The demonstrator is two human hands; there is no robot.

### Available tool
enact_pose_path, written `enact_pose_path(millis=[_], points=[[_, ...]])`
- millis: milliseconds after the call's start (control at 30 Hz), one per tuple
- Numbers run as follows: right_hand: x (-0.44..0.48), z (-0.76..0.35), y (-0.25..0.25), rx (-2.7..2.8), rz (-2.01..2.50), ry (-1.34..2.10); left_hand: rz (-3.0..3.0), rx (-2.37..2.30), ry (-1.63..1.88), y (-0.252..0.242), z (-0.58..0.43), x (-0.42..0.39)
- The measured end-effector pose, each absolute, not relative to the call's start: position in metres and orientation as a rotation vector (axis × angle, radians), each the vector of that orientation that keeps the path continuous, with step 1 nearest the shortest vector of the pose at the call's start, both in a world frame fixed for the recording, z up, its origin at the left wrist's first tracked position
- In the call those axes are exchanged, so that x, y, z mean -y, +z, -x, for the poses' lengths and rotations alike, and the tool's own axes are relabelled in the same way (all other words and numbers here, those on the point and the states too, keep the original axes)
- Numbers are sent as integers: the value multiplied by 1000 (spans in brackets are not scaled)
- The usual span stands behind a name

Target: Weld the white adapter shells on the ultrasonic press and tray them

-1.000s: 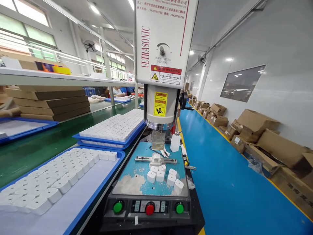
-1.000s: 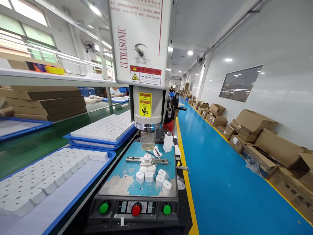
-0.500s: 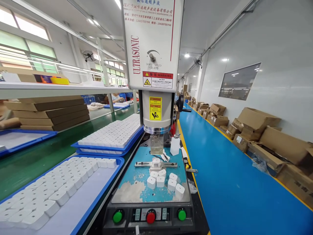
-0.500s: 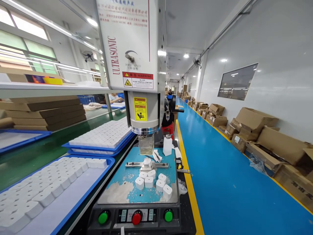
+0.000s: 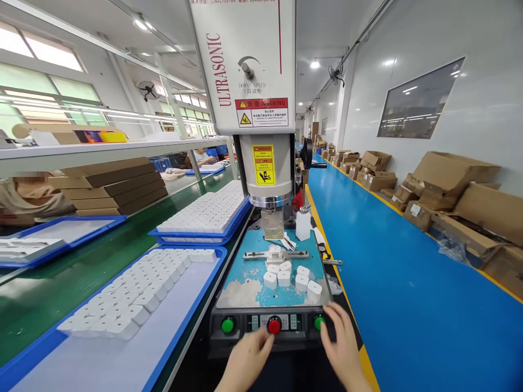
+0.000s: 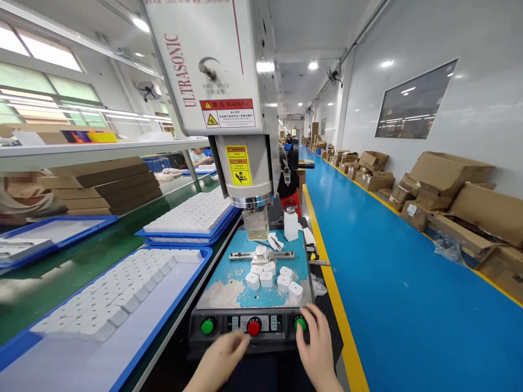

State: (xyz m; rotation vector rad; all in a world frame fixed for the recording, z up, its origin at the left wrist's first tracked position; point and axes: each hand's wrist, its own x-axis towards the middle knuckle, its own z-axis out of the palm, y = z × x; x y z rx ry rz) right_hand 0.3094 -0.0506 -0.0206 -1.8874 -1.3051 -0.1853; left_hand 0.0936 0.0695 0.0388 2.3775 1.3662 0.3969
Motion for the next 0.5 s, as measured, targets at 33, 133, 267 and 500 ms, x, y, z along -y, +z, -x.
enact_pose_path(millis=[33,133,267,500], points=[[34,-317,-13,1314,1868,-223,-2397,-1306,424,47,-101,-81],[-5,-337,-2,1414,1825,-241,-2408,-1209,696,72,-128,-130],[-20,-349,-10,1471,1782,-179,-2377,-1318,897,81,-161,-196],[-15,-345,-21,1415,1831,-238,-2375,-1484,665,56,-212,-245]])
